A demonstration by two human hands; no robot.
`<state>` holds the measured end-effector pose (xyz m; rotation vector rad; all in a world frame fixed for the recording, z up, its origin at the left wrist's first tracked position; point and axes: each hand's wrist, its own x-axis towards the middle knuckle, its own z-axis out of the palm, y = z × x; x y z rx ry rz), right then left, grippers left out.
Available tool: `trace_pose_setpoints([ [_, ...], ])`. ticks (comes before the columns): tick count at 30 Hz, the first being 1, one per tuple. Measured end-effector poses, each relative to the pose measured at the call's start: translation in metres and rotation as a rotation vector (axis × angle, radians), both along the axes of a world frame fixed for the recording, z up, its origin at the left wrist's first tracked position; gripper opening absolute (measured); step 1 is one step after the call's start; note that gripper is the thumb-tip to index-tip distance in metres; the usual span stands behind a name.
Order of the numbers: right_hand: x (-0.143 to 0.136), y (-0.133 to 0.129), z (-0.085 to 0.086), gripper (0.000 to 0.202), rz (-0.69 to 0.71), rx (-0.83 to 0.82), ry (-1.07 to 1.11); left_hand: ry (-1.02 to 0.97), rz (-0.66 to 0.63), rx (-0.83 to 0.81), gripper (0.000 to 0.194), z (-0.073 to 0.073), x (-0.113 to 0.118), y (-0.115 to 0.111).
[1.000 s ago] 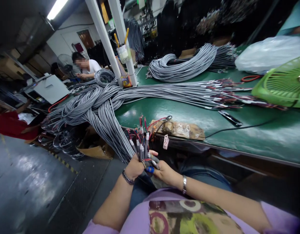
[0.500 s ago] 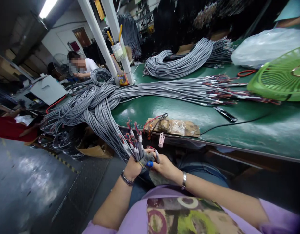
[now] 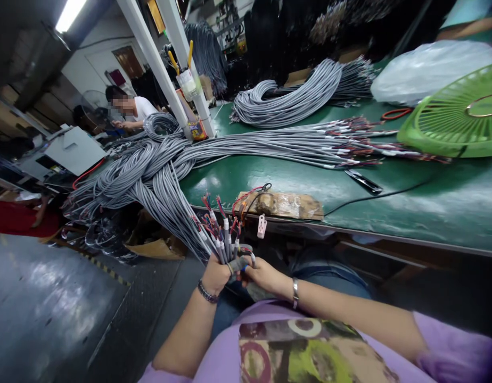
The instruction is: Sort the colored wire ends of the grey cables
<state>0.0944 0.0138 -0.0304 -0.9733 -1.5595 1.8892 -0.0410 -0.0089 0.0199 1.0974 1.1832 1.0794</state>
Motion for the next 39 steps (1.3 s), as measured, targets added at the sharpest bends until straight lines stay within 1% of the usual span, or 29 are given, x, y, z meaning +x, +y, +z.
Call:
trace_pose_setpoints([
  [3,-0.004,-0.003,0.002,0.014,0.020,-0.057,-0.032,0.033,-0.019,0.004,0.034,0.000,0.007,0.001],
  [6,-0.007,-0.007,0.000,0.012,0.066,-0.111,-0.063,0.071,-0.069,0.006,0.036,0.004,0.010,0.001],
  [8,-0.007,-0.008,-0.002,0.011,0.093,-0.111,-0.102,0.081,-0.104,0.012,0.036,0.007,0.011,0.002],
  [10,-0.004,-0.006,-0.003,0.010,0.109,-0.037,-0.155,0.078,-0.138,0.032,0.036,0.009,0.011,0.003],
  [12,0.002,-0.004,-0.002,0.008,0.141,0.087,-0.200,0.083,-0.152,0.055,0.034,0.009,0.010,0.003],
  [14,0.011,0.000,0.002,0.013,0.196,0.197,-0.207,0.111,-0.118,0.077,0.032,0.009,0.008,0.003],
  [17,0.030,0.005,0.014,0.024,0.286,0.254,-0.154,0.158,-0.093,0.084,0.031,0.007,0.006,0.002],
  [18,0.036,0.006,0.018,0.024,0.279,0.244,-0.129,0.172,-0.090,0.083,0.032,0.006,0.006,0.001],
  [20,0.047,0.008,0.027,0.022,0.214,0.196,-0.050,0.208,-0.074,0.082,0.034,0.003,0.007,0.001],
  [21,0.051,0.008,0.030,0.021,0.155,0.150,-0.017,0.230,-0.054,0.087,0.034,0.001,0.008,0.001],
  [23,0.055,0.007,0.036,0.026,0.020,0.043,0.020,0.266,-0.034,0.101,0.033,-0.002,0.011,0.001],
  [25,0.055,0.006,0.039,0.033,-0.105,-0.022,0.041,0.289,-0.069,0.118,0.031,-0.004,0.015,0.004],
  [27,0.053,0.005,0.040,0.037,-0.180,-0.041,0.066,0.307,-0.133,0.132,0.030,-0.005,0.017,0.006],
  [31,0.051,0.006,0.041,0.040,-0.227,-0.059,0.093,0.354,-0.289,0.084,0.031,-0.003,0.016,0.009],
  [33,0.053,0.009,0.043,0.041,-0.222,-0.051,0.079,0.359,-0.334,0.039,0.031,0.000,0.015,0.009],
  [36,0.055,0.014,0.048,0.039,-0.197,-0.016,0.054,0.353,-0.307,0.014,0.029,0.005,0.016,0.008],
  [39,0.055,0.017,0.051,0.038,-0.193,-0.055,0.089,0.323,-0.208,0.068,0.028,0.008,0.020,0.005],
])
